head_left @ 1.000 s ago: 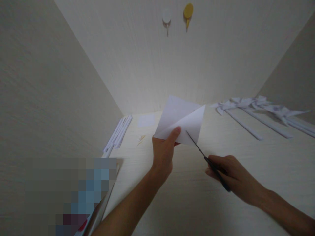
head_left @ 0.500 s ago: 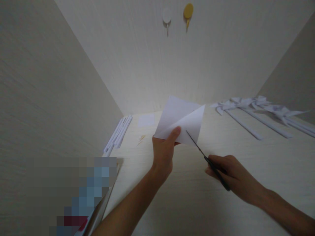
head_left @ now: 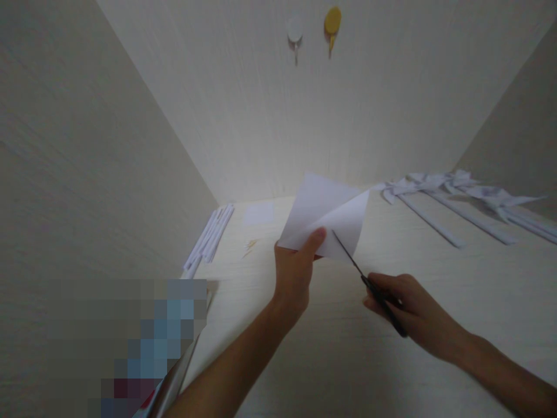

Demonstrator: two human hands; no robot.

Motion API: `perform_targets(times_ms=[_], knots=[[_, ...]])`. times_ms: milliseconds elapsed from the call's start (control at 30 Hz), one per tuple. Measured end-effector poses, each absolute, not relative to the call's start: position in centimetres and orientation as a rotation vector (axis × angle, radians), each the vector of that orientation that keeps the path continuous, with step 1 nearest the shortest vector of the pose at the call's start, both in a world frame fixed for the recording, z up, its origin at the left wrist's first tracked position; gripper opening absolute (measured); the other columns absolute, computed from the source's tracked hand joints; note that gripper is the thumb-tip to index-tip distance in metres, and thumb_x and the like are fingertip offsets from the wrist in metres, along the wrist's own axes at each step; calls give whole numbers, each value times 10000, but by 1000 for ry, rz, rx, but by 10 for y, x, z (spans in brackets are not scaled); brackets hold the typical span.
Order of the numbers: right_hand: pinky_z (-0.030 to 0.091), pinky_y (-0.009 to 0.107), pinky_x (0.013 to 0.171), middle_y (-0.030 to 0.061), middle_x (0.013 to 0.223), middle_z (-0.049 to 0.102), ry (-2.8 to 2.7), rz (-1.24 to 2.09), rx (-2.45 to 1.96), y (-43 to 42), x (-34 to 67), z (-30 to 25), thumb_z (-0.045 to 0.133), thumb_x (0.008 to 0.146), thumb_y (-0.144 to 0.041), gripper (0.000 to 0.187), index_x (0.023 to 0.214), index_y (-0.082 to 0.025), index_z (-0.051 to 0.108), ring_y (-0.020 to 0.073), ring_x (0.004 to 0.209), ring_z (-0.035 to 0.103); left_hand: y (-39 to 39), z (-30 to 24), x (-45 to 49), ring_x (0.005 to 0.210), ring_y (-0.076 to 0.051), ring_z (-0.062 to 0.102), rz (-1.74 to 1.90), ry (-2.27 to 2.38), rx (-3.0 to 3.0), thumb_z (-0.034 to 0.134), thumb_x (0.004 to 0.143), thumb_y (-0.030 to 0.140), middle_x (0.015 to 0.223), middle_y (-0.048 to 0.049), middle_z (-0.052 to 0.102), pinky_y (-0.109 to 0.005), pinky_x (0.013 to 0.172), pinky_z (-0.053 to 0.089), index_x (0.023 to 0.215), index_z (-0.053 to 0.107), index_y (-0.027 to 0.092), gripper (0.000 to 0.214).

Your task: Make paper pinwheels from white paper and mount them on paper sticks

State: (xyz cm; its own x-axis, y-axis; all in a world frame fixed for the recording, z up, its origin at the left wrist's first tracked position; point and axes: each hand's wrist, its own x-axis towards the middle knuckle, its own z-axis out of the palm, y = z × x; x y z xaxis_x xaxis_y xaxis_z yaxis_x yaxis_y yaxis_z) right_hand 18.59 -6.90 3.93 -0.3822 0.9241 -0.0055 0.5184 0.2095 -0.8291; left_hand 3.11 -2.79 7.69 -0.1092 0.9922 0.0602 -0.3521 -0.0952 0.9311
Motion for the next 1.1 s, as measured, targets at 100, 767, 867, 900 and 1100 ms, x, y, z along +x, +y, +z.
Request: perform_targets(times_ms=[100,767,867,900,1100], knots=[[241,219,415,-53,480,346,-1982,1067,-1317,-69,186,39,445,767,-412,310,568,-191,358,80,437,318,-29,76,31,733,-161,594,1483,955,950,644,611,266,830,-75,653,-250,594,488,908,623,146,322],[245,214,407,-49,473,360,-1994,1074,-1304,-69,186,42,440,780,-364,291,566,-188,354,75,427,333,-28,77,30,728,-172,598,1481,989,934,656,583,280,809,-79,655,-262,598,490,870,631,135,323],[242,213,406,-50,471,362,-1999,1072,-1321,-69,186,42,447,778,-348,283,564,-187,355,73,422,337,-28,76,30,725,-166,597,1480,984,952,650,592,287,806,-74,655,-258,599,488,874,629,140,319],[242,213,406,-50,469,362,-1998,1075,-1326,-69,186,43,446,778,-347,281,564,-187,357,74,421,336,-28,76,30,724,-164,596,1481,988,958,649,594,288,808,-72,654,-256,598,486,876,628,143,318],[254,218,416,-48,459,369,-1992,1072,-1312,-70,185,43,439,777,-358,276,572,-192,357,86,431,346,-29,76,29,721,-164,589,1481,1020,976,642,603,292,809,-74,649,-260,589,480,872,625,137,311]])
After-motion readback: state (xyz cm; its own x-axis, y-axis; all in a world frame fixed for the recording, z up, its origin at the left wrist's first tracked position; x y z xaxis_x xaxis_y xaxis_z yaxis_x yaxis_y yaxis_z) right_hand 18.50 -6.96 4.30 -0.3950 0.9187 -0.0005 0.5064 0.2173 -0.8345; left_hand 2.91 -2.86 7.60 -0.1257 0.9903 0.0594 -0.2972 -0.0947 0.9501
